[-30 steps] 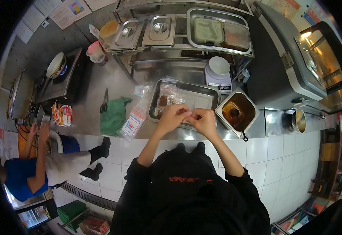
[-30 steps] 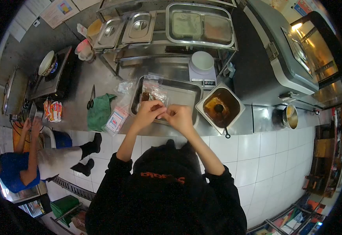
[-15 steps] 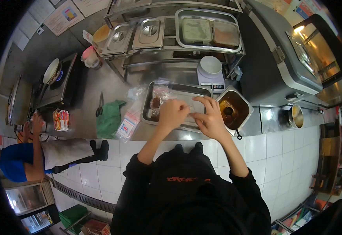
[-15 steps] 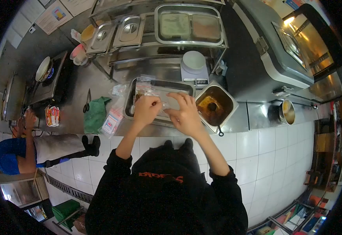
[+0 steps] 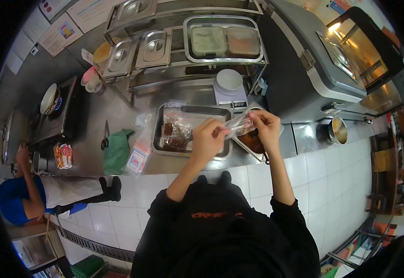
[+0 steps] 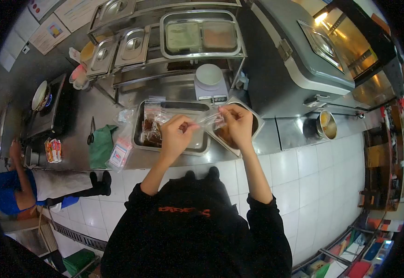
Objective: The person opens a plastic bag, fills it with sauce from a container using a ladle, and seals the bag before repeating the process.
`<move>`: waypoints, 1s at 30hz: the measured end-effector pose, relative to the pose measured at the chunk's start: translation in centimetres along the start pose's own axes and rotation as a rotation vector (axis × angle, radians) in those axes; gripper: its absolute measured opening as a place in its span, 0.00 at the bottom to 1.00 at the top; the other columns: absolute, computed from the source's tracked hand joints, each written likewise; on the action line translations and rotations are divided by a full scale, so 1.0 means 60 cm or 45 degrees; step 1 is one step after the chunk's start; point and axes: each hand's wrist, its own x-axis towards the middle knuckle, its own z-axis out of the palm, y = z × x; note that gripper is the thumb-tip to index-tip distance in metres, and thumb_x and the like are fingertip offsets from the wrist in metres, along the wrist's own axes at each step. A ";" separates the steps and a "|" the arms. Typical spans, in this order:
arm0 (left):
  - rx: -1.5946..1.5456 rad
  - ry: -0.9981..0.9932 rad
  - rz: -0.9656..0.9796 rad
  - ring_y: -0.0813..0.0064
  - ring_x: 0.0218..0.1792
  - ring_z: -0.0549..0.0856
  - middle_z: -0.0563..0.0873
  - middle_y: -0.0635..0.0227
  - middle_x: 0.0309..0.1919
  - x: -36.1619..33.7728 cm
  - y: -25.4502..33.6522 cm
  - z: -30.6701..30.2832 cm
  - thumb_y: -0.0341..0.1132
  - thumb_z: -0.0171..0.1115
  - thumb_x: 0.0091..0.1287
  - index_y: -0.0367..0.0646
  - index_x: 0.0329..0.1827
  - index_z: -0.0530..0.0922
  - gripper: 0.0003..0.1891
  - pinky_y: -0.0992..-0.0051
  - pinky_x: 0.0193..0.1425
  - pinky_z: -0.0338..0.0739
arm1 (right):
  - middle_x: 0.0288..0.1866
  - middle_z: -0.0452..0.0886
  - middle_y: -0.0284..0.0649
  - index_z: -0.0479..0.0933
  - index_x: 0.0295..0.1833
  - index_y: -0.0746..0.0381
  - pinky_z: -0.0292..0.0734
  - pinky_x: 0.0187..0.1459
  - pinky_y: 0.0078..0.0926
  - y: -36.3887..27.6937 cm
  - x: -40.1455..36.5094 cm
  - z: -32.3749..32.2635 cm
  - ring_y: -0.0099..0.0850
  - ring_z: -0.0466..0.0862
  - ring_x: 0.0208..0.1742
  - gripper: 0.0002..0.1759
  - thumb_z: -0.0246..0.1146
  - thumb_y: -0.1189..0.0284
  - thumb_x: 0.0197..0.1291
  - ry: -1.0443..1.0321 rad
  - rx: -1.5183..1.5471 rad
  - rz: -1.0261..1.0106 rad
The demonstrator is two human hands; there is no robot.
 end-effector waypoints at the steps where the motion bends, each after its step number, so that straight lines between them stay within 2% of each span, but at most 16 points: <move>1: -0.017 0.006 0.006 0.77 0.20 0.77 0.78 0.66 0.21 0.002 0.002 -0.002 0.23 0.66 0.47 0.37 0.25 0.76 0.06 0.80 0.24 0.70 | 0.25 0.80 0.36 0.79 0.34 0.71 0.70 0.30 0.14 0.008 0.004 -0.011 0.18 0.77 0.26 0.06 0.62 0.77 0.55 0.003 0.013 -0.029; 4: -0.154 -0.083 -0.090 0.79 0.21 0.78 0.80 0.68 0.24 0.014 -0.010 -0.015 0.24 0.66 0.49 0.38 0.26 0.77 0.05 0.81 0.25 0.71 | 0.26 0.80 0.35 0.79 0.33 0.70 0.70 0.31 0.14 0.011 0.008 -0.032 0.18 0.77 0.28 0.05 0.62 0.77 0.54 0.011 -0.006 -0.094; 5: -0.244 -0.162 -0.151 0.80 0.28 0.79 0.81 0.69 0.27 0.022 -0.022 -0.021 0.30 0.64 0.53 0.39 0.30 0.78 0.05 0.80 0.32 0.73 | 0.26 0.80 0.34 0.79 0.33 0.70 0.70 0.32 0.13 0.008 0.007 -0.038 0.17 0.77 0.29 0.05 0.63 0.78 0.54 0.013 -0.036 -0.130; 6: -0.249 -0.165 -0.155 0.80 0.28 0.79 0.81 0.69 0.27 0.034 -0.028 -0.024 0.30 0.64 0.53 0.39 0.30 0.78 0.05 0.80 0.32 0.73 | 0.26 0.80 0.34 0.79 0.33 0.70 0.70 0.32 0.13 0.003 0.004 -0.043 0.17 0.77 0.29 0.05 0.63 0.78 0.54 0.017 -0.040 -0.125; 8: -0.473 -0.321 -0.209 0.79 0.37 0.79 0.81 0.68 0.33 0.059 -0.037 -0.026 0.36 0.59 0.58 0.40 0.37 0.77 0.10 0.77 0.42 0.72 | 0.29 0.82 0.36 0.80 0.33 0.68 0.71 0.34 0.14 -0.006 0.000 -0.051 0.19 0.78 0.31 0.04 0.64 0.79 0.51 -0.106 -0.044 0.006; 9: -0.576 -0.495 -0.314 0.79 0.44 0.76 0.80 0.68 0.39 0.067 -0.038 -0.023 0.41 0.56 0.60 0.39 0.44 0.76 0.15 0.77 0.51 0.66 | 0.29 0.82 0.36 0.80 0.33 0.68 0.71 0.34 0.14 -0.008 0.000 -0.054 0.19 0.78 0.31 0.04 0.64 0.79 0.51 -0.105 -0.048 0.009; 10: -0.580 -0.493 -0.315 0.79 0.44 0.76 0.80 0.68 0.39 0.074 -0.041 -0.016 0.41 0.56 0.60 0.39 0.44 0.76 0.15 0.77 0.51 0.66 | 0.31 0.82 0.37 0.80 0.33 0.67 0.71 0.35 0.16 -0.010 0.001 -0.057 0.21 0.78 0.32 0.04 0.64 0.78 0.50 -0.174 -0.276 -0.144; 11: -0.703 -0.724 -0.430 0.78 0.46 0.75 0.79 0.67 0.42 0.079 -0.044 -0.004 0.40 0.55 0.61 0.37 0.47 0.75 0.16 0.78 0.53 0.65 | 0.33 0.83 0.39 0.81 0.33 0.66 0.72 0.36 0.18 -0.012 0.002 -0.058 0.23 0.79 0.32 0.05 0.65 0.78 0.49 -0.245 -0.503 -0.297; 12: -0.824 -0.956 -0.545 0.76 0.49 0.75 0.78 0.67 0.45 0.081 -0.046 0.009 0.40 0.53 0.62 0.36 0.49 0.74 0.18 0.79 0.55 0.64 | 0.33 0.83 0.39 0.81 0.33 0.66 0.72 0.36 0.18 -0.015 0.003 -0.057 0.23 0.79 0.32 0.05 0.65 0.78 0.49 -0.250 -0.505 -0.295; 14: -0.927 -1.053 -0.587 0.74 0.50 0.75 0.78 0.65 0.47 0.079 -0.057 0.034 0.41 0.54 0.63 0.35 0.52 0.73 0.20 0.78 0.56 0.63 | 0.35 0.83 0.41 0.80 0.32 0.66 0.73 0.38 0.22 -0.023 0.004 -0.049 0.28 0.80 0.34 0.06 0.66 0.78 0.46 -0.455 -0.244 -0.238; 16: -0.945 -1.365 -0.814 0.74 0.51 0.75 0.79 0.64 0.46 0.080 -0.065 0.045 0.39 0.56 0.62 0.34 0.53 0.72 0.20 0.77 0.58 0.64 | 0.35 0.82 0.41 0.80 0.32 0.67 0.73 0.38 0.23 -0.028 0.003 -0.047 0.30 0.80 0.34 0.06 0.65 0.79 0.45 -0.485 -0.325 -0.247; 19: -1.259 -1.466 -0.904 0.74 0.51 0.76 0.79 0.63 0.45 0.074 -0.073 0.057 0.36 0.58 0.61 0.34 0.54 0.71 0.20 0.76 0.59 0.65 | 0.36 0.82 0.42 0.80 0.31 0.68 0.73 0.39 0.25 -0.024 0.003 -0.049 0.32 0.80 0.36 0.06 0.65 0.80 0.42 -0.573 -0.399 -0.258; 23: -1.237 -1.442 -0.894 0.75 0.48 0.78 0.80 0.64 0.42 0.066 -0.080 0.058 0.34 0.59 0.60 0.35 0.48 0.74 0.15 0.77 0.55 0.68 | 0.36 0.82 0.42 0.79 0.30 0.67 0.72 0.43 0.26 -0.010 0.003 -0.051 0.33 0.80 0.38 0.06 0.64 0.82 0.42 -0.673 -0.371 -0.260; 25: -0.986 -1.421 -0.810 0.73 0.51 0.76 0.78 0.63 0.46 0.066 -0.083 0.056 0.32 0.60 0.59 0.36 0.55 0.70 0.20 0.76 0.59 0.66 | 0.36 0.82 0.41 0.79 0.30 0.67 0.72 0.43 0.26 -0.004 0.005 -0.051 0.34 0.79 0.38 0.05 0.64 0.82 0.42 -0.682 -0.370 -0.275; 28: -0.744 -1.282 -0.744 0.73 0.51 0.75 0.77 0.64 0.47 0.066 -0.081 0.054 0.31 0.61 0.59 0.39 0.55 0.71 0.20 0.75 0.59 0.66 | 0.35 0.81 0.41 0.80 0.33 0.66 0.72 0.43 0.26 -0.004 0.005 -0.053 0.34 0.78 0.39 0.08 0.65 0.81 0.43 -0.581 -0.600 -0.467; 30: -0.720 -1.185 -0.617 0.74 0.51 0.75 0.77 0.66 0.48 0.059 -0.095 0.048 0.31 0.61 0.59 0.40 0.54 0.71 0.20 0.75 0.59 0.66 | 0.34 0.80 0.40 0.80 0.38 0.64 0.72 0.41 0.27 -0.004 -0.002 -0.059 0.34 0.77 0.40 0.11 0.66 0.77 0.45 -0.222 -0.532 -0.383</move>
